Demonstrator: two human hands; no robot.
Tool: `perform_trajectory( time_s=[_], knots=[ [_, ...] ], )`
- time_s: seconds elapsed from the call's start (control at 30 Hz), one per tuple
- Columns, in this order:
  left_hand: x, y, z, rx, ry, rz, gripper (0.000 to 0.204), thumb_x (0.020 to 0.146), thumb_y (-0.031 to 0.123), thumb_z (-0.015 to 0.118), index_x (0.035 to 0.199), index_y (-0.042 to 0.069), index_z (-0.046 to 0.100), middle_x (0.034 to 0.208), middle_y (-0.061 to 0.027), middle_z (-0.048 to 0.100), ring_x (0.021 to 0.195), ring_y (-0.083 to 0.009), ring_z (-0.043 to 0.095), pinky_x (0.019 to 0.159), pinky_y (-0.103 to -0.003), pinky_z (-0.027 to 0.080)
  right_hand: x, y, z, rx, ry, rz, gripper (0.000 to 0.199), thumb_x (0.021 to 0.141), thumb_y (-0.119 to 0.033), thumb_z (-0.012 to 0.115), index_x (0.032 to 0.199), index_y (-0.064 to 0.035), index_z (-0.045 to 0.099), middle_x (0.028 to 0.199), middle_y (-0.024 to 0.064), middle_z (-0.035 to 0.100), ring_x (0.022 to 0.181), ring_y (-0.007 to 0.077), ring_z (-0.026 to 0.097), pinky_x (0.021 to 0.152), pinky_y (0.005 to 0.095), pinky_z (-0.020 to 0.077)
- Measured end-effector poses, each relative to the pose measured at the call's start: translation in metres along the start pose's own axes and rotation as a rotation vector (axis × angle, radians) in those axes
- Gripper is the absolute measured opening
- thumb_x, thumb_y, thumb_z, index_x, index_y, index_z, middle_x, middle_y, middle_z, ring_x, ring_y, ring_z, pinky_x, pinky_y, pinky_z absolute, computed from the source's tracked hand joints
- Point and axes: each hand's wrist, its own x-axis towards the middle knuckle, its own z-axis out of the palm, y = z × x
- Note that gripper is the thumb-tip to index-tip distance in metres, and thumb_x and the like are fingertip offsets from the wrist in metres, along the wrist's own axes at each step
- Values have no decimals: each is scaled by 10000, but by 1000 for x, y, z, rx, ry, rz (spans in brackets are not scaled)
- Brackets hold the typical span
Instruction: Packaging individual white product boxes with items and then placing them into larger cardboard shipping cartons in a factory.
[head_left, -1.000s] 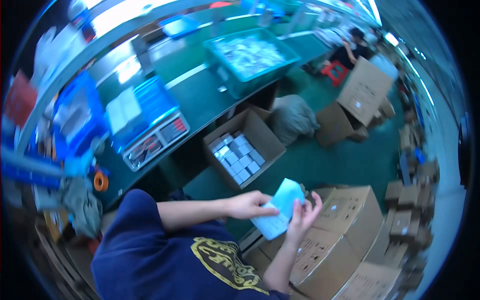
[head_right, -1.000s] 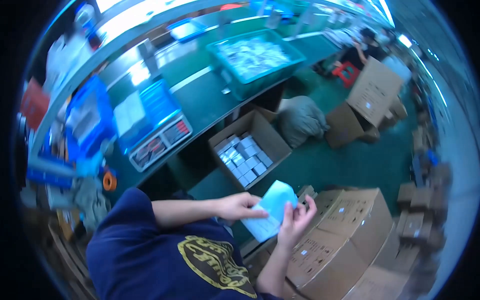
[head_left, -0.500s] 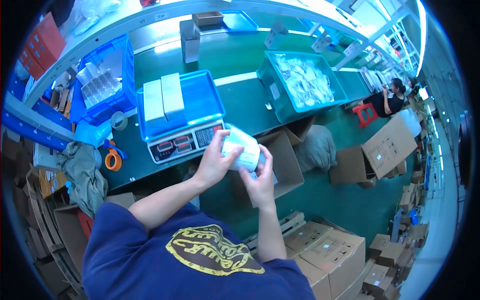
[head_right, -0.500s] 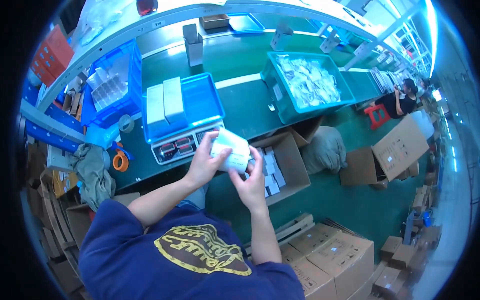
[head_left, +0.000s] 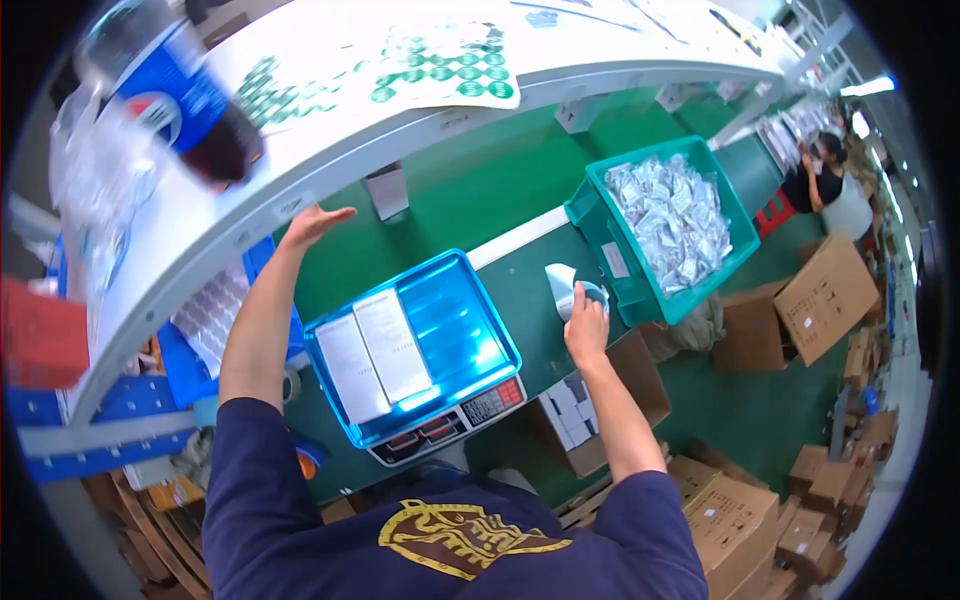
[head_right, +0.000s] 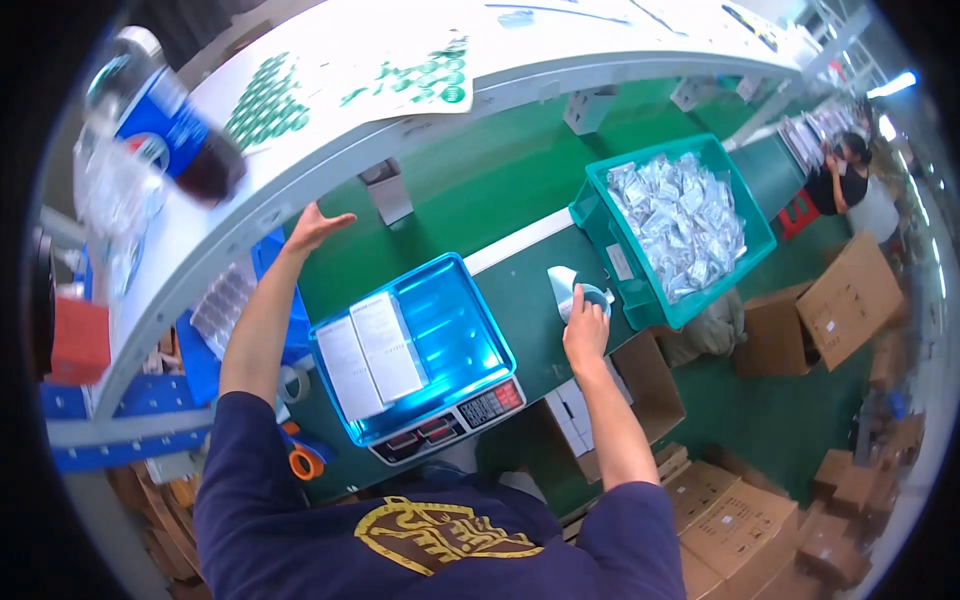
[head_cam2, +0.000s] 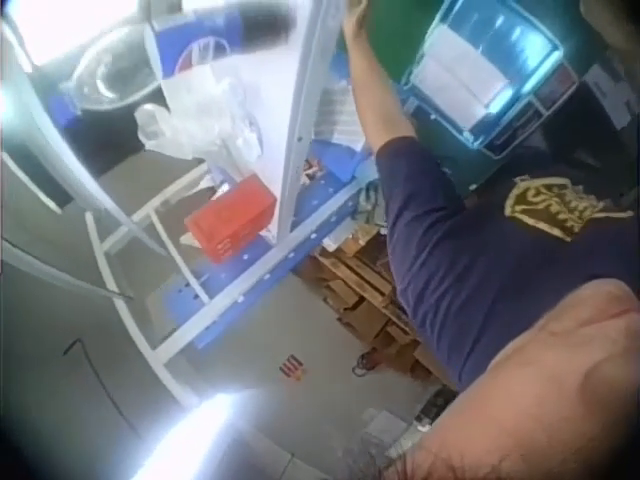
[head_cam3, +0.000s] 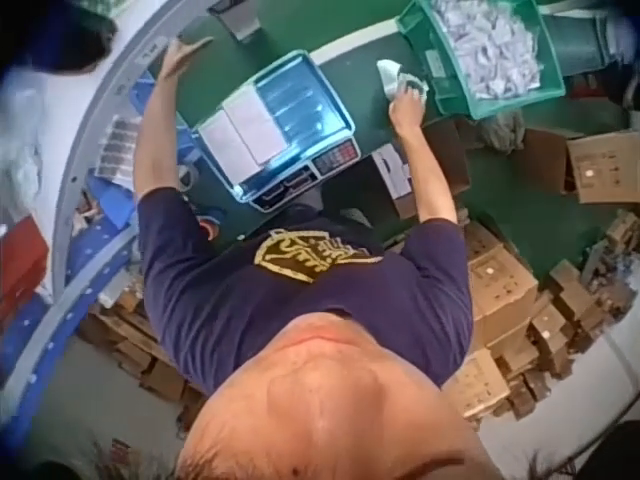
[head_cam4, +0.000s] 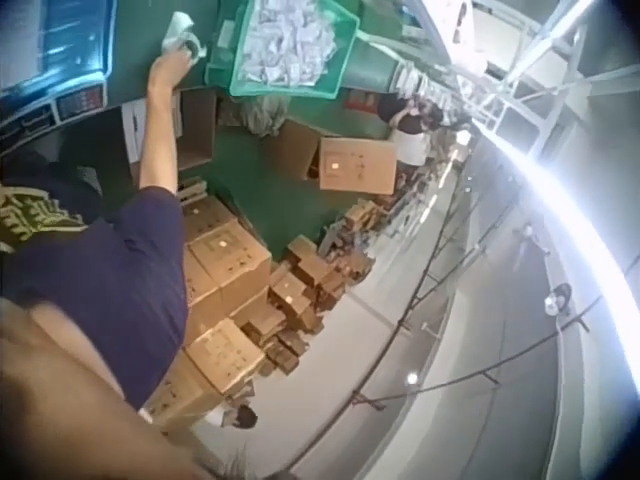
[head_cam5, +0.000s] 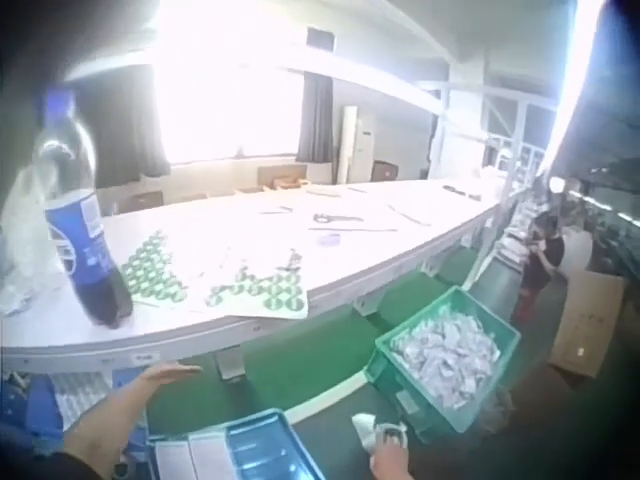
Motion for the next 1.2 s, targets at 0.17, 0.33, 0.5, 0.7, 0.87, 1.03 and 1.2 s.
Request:
perform_trajectory(
  time_s=[0.17, 0.33, 0.5, 0.7, 0.87, 1.03, 1.2],
  knots=[
    [60, -82, 30, 66, 189, 10, 979, 656, 360, 890, 1377, -22, 349, 1286, -174, 505, 1163, -254, 531, 954, -337, 457, -11, -25, -77, 294, 331, -162, 642, 687, -139, 752, 1274, -60, 504, 1156, 151, 512, 1092, 324, 507, 899, 412, 444],
    [88, -66, 41, -153, 158, 8, 889, 702, 266, 860, 1365, 12, 326, 1368, -141, 434, 1228, -278, 487, 1013, -391, 414, 47, 81, -135, 696, 360, 208, 336, 802, -111, 657, 1129, -48, 604, 917, 144, 663, 849, 295, 643, 796, 422, 502],
    [54, 13, 70, -29, 57, 296, 581, 642, 100, 792, 1129, 59, 479, 1100, -110, 506, 1080, -261, 549, 937, -387, 451, 133, 190, -34, 260, -46, 309, 689, 682, -254, 786, 1287, -56, 522, 1131, 217, 644, 1039, 359, 631, 901, 449, 498],
    [-2, 116, 96, 877, 169, 319, 860, 701, 421, 726, 1393, 46, 380, 1249, -173, 534, 1192, -312, 508, 1036, -402, 392, 126, 238, -40, 235, -79, 245, 761, 589, -317, 871, 1182, 28, 541, 1133, 266, 601, 1057, 418, 584, 886, 463, 480],
    [-68, 162, 113, 424, 277, 289, 919, 654, 301, 826, 1390, 20, 354, 1265, -224, 527, 1172, -310, 551, 1008, -371, 431, 116, 223, -85, 193, 23, 244, 474, 808, -356, 725, 1061, 21, 591, 1114, 261, 604, 1009, 423, 588, 849, 460, 472],
    [-154, 187, 130, 47, 367, 165, 879, 633, 170, 847, 1341, 33, 345, 1264, -150, 483, 1211, -248, 483, 1061, -354, 347, 65, 124, -193, 890, 435, 216, 425, 920, -275, 650, 1207, -23, 464, 1088, 177, 590, 1012, 265, 596, 861, 365, 479],
    [-221, 179, 154, 130, 503, 150, 934, 595, 236, 900, 1319, 12, 353, 1198, -165, 514, 1118, -259, 531, 980, -360, 426, -23, -80, -259, 1455, 458, -397, 323, 926, -101, 635, 1175, -50, 435, 1047, 67, 495, 972, 146, 541, 822, 283, 490]
  ],
)
